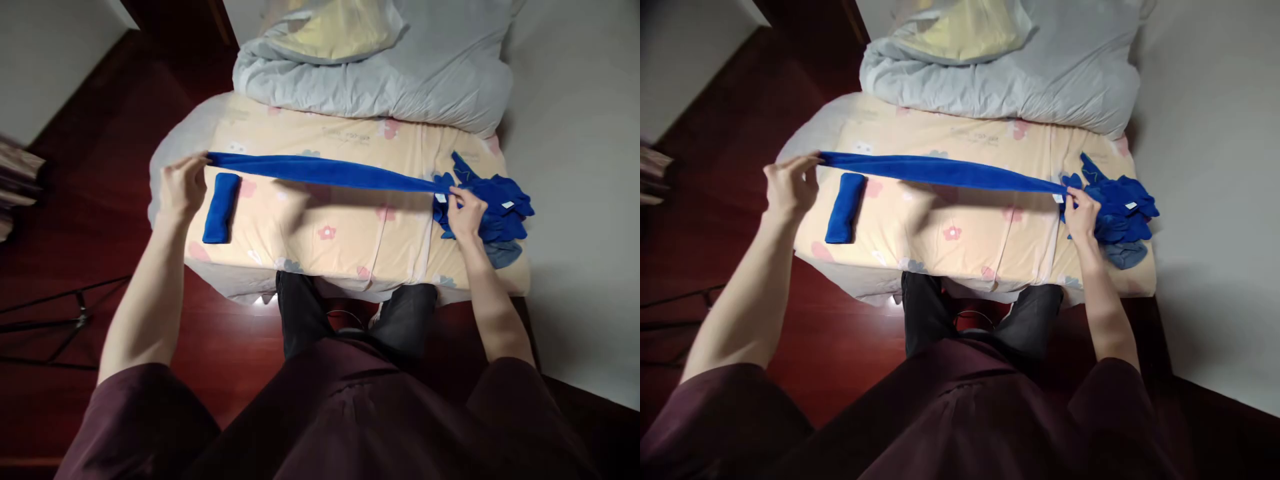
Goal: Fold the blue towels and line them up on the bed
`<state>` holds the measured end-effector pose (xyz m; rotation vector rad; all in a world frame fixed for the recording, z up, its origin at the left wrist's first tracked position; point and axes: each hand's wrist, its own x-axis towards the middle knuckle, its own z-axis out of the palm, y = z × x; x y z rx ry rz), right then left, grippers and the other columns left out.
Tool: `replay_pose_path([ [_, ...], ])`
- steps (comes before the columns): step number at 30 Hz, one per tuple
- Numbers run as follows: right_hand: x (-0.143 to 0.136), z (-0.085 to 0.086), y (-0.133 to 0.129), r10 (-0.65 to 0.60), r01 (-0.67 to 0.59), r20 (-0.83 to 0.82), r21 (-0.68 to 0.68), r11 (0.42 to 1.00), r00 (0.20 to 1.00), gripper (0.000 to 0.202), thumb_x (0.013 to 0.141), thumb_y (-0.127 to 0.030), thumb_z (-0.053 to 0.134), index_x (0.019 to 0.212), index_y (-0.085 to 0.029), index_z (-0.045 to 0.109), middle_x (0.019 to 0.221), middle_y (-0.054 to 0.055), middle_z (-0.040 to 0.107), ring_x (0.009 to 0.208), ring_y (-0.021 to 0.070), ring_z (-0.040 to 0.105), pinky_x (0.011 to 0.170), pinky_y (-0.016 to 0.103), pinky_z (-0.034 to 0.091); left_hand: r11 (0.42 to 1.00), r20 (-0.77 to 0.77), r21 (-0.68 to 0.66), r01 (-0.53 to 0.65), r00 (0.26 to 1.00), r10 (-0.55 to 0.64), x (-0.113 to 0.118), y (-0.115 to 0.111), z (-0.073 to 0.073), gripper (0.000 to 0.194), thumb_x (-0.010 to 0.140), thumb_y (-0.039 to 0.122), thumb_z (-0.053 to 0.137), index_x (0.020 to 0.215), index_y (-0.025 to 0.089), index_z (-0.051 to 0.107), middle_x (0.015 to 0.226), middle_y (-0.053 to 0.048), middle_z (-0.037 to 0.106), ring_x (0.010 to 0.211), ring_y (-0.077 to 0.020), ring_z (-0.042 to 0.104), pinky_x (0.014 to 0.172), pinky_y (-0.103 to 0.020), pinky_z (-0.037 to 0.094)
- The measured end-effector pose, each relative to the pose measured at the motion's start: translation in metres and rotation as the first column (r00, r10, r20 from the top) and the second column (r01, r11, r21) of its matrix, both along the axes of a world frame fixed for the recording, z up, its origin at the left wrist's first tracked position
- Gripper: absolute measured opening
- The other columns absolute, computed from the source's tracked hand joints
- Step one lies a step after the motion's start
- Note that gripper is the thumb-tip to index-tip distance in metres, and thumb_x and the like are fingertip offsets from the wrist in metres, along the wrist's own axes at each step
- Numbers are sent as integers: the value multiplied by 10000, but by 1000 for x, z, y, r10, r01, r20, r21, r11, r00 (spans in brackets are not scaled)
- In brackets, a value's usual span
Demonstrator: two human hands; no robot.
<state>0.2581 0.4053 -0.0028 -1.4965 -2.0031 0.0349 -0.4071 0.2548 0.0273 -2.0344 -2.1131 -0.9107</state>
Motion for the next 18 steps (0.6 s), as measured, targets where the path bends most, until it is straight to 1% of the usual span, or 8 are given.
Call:
replay_pose_path([
  [3,-4,-41,-15,9,-8,31,-38,999,999,356,987,-210,490,1234,-103,724,1244,168,742,1148,273,720,1042,427,573,998,15,-54,18,1000,-18,1,-12,-50,412,1075,280,368,1217,47,677,1453,-121,627,1309,-160,607,1162,-364,454],
  [7,0,-96,-42,2,5,37,-172,985,999,342,953,-170,513,1183,-91,753,1242,182,745,1177,274,710,1082,419,542,979,15,-204,-6,1000,10,2,-28,-125,374,1034,257,416,1195,64,692,1438,-111,641,1285,-188,631,1132,-380,486],
  [9,5,-122,-57,-19,31,47,-269,963,999,345,945,-167,516,1182,-90,755,1246,185,742,1179,278,708,1089,430,533,955,15,-289,-61,998,68,5,-37,-158,363,1012,240,437,1215,89,698,1374,-126,683,1238,-225,666,1096,-399,511],
  [11,10,-143,-70,-27,59,88,-379,923,996,347,938,-169,515,1174,-98,759,1236,178,746,1156,275,709,1079,428,534,905,-14,-411,-108,994,112,9,-47,-183,361,984,231,458,1217,112,706,1285,-159,723,1154,-280,704,1027,-438,544],
  [13,12,-158,-80,8,74,168,-476,876,986,330,923,-164,520,1125,-109,775,1214,171,751,1134,271,696,1067,412,528,848,-71,-513,-131,991,110,15,-55,-200,341,949,199,465,1159,122,723,1216,-187,732,1114,-319,705,975,-471,550],
  [14,12,-163,-84,39,79,218,-504,860,975,316,914,-159,527,1091,-113,784,1206,169,749,1138,274,677,1065,406,518,838,-99,-530,-127,991,88,18,-57,-205,330,931,168,460,1118,121,727,1217,-197,723,1145,-330,684,985,-486,535],
  [16,9,-168,-87,99,82,326,-499,863,940,293,907,-158,537,1043,-121,794,1200,169,733,1172,291,614,1066,414,481,863,-144,-496,-97,989,28,23,-60,-209,322,905,118,446,1066,126,724,1276,-203,686,1263,-341,601,1054,-518,473],
  [18,5,-167,-87,144,68,419,-452,890,896,293,919,-164,528,1036,-130,794,1189,166,715,1195,309,550,1058,434,436,888,-176,-458,-49,984,-36,25,-59,-208,334,908,107,428,1066,143,719,1310,-197,658,1328,-347,530,1094,-539,422],
])
